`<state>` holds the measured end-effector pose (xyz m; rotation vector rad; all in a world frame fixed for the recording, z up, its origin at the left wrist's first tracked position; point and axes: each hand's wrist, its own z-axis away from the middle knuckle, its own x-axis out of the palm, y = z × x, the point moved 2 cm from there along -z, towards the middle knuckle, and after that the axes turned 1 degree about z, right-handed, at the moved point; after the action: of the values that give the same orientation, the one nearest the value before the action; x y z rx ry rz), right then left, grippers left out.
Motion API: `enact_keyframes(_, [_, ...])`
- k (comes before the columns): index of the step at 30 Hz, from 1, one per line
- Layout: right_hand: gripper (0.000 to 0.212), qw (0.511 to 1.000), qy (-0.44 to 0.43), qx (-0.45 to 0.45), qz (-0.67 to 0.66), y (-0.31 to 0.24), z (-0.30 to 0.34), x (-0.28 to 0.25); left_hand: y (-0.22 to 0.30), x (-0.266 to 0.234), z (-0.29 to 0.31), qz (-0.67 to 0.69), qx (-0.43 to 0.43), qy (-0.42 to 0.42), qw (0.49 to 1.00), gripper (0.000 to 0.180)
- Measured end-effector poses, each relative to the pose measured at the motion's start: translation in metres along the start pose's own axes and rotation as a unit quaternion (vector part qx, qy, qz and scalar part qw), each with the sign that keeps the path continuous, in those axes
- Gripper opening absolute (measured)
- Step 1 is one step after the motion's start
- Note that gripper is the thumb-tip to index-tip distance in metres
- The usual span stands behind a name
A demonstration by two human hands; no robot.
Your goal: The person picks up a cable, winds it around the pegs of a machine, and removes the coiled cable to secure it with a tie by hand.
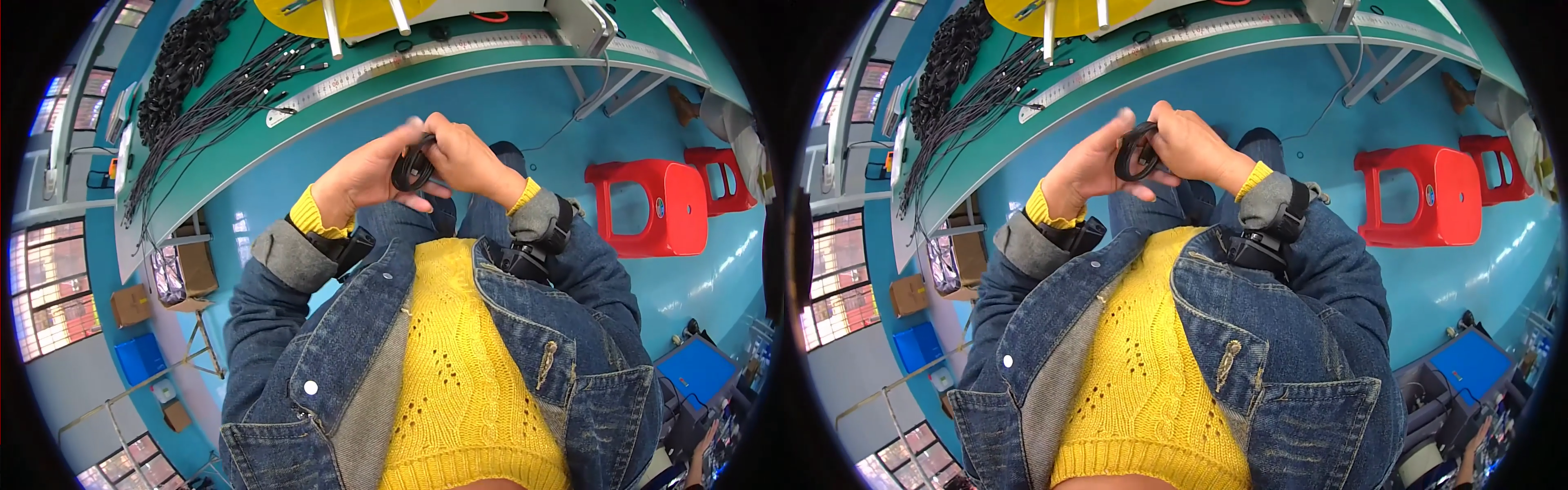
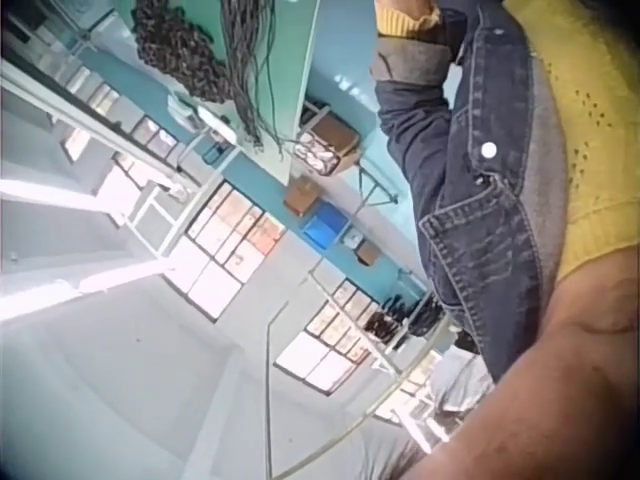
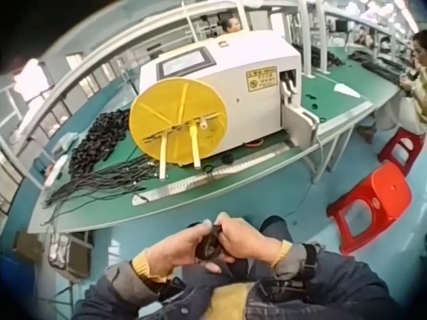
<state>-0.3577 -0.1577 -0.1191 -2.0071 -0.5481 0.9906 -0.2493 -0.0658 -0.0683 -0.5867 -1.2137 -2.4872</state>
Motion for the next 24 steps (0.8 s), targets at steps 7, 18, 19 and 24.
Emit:
enact_keyframes(7, [0.019,0.952,-0.198,0.026,0.234,-0.015,0.002,0.001,-0.013,-0.025,-0.018,-0.19,-0.182,0.012,0.965,0.03])
enact_keyframes(18, [0.023,0.996,-0.069,-0.014,0.049,0.02,0.01,0.016,-0.04,-0.036,-0.032,-0.064,-0.076,-0.068,0.993,0.018])
enact_keyframes(19, [0.024,0.998,-0.053,-0.011,0.04,0.023,0.011,0.018,-0.04,-0.037,-0.034,-0.05,-0.08,-0.056,0.994,0.017])
enact_keyframes(24, [0.024,0.994,-0.067,-0.006,0.085,0.032,0.013,0.024,-0.032,-0.037,-0.033,-0.086,-0.192,-0.015,0.978,0.01])
